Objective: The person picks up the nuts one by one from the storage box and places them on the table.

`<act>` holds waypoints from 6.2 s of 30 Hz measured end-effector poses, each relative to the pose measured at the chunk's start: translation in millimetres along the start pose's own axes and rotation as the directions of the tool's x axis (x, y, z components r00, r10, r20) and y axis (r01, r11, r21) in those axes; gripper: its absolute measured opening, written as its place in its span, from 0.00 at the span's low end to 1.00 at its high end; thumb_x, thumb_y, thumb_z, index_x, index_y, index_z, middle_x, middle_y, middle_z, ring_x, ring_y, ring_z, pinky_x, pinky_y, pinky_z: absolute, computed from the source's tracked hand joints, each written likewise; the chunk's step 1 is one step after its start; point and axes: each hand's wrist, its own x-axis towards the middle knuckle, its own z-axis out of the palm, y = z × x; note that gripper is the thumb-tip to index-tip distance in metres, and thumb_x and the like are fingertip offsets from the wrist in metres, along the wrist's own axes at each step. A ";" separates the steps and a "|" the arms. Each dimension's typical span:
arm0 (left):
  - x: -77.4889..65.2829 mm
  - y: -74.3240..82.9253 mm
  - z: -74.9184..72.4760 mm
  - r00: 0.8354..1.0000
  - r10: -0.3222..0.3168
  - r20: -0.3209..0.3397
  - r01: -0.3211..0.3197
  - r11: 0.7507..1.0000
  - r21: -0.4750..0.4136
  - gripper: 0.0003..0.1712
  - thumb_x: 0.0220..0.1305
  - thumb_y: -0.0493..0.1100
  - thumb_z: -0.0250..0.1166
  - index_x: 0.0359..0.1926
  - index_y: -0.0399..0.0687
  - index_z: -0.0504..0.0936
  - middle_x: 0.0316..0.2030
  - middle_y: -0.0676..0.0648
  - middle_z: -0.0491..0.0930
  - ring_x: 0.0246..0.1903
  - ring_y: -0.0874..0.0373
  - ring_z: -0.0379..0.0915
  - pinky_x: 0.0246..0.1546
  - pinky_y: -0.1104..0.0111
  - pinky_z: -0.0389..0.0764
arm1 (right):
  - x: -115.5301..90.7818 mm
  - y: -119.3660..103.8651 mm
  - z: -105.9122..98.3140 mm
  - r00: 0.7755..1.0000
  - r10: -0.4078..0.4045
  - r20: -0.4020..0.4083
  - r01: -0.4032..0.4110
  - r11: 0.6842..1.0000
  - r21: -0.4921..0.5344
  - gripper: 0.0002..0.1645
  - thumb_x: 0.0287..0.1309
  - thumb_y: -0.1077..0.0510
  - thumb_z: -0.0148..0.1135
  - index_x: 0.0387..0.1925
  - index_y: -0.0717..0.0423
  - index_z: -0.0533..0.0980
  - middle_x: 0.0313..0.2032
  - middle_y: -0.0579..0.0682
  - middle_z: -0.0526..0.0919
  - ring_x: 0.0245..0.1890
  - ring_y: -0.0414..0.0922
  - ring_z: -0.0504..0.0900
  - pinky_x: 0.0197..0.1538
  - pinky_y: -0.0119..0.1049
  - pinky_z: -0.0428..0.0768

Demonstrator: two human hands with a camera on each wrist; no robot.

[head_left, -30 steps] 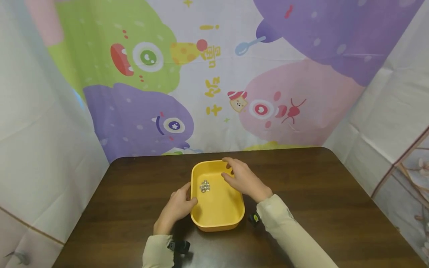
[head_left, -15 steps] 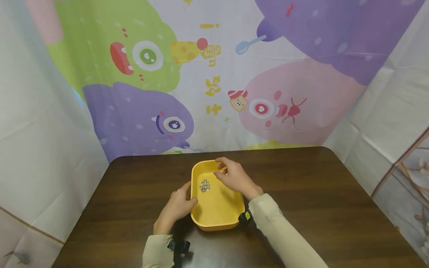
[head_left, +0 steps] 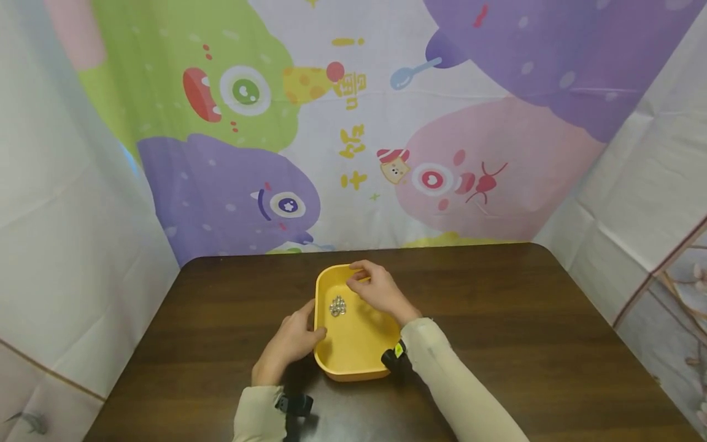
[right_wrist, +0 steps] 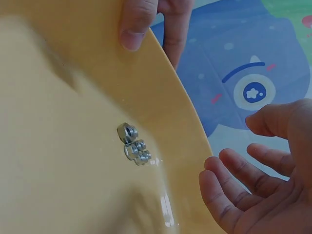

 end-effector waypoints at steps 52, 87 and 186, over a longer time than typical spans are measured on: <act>0.5 2.5 -5.2 0.996 0.084 0.018 -0.085 0.994 0.070 0.42 0.65 0.39 0.65 0.76 0.33 0.60 0.49 0.36 0.83 0.34 0.52 0.79 0.36 0.62 0.81 | 23.1 13.8 24.2 0.957 0.009 0.290 0.032 0.990 -0.135 0.10 0.61 0.67 0.68 0.44 0.64 0.85 0.37 0.53 0.86 0.25 0.41 0.78 0.29 0.31 0.78; 1.5 -0.8 -4.9 0.997 0.073 0.025 -0.074 0.996 0.053 0.39 0.68 0.40 0.64 0.76 0.40 0.62 0.49 0.38 0.83 0.34 0.54 0.78 0.37 0.62 0.80 | 30.9 11.1 37.1 0.928 -0.050 0.370 0.183 0.925 -0.334 0.04 0.58 0.68 0.72 0.36 0.60 0.87 0.34 0.50 0.89 0.34 0.40 0.82 0.41 0.31 0.81; 1.6 -0.6 -7.1 0.997 0.022 0.069 -0.025 0.999 0.036 0.41 0.69 0.43 0.66 0.77 0.33 0.60 0.58 0.36 0.80 0.40 0.53 0.78 0.45 0.58 0.81 | 14.8 -16.1 -16.6 0.971 -0.097 0.220 0.152 0.957 -0.247 0.06 0.62 0.56 0.70 0.39 0.54 0.85 0.33 0.45 0.87 0.32 0.39 0.84 0.41 0.34 0.83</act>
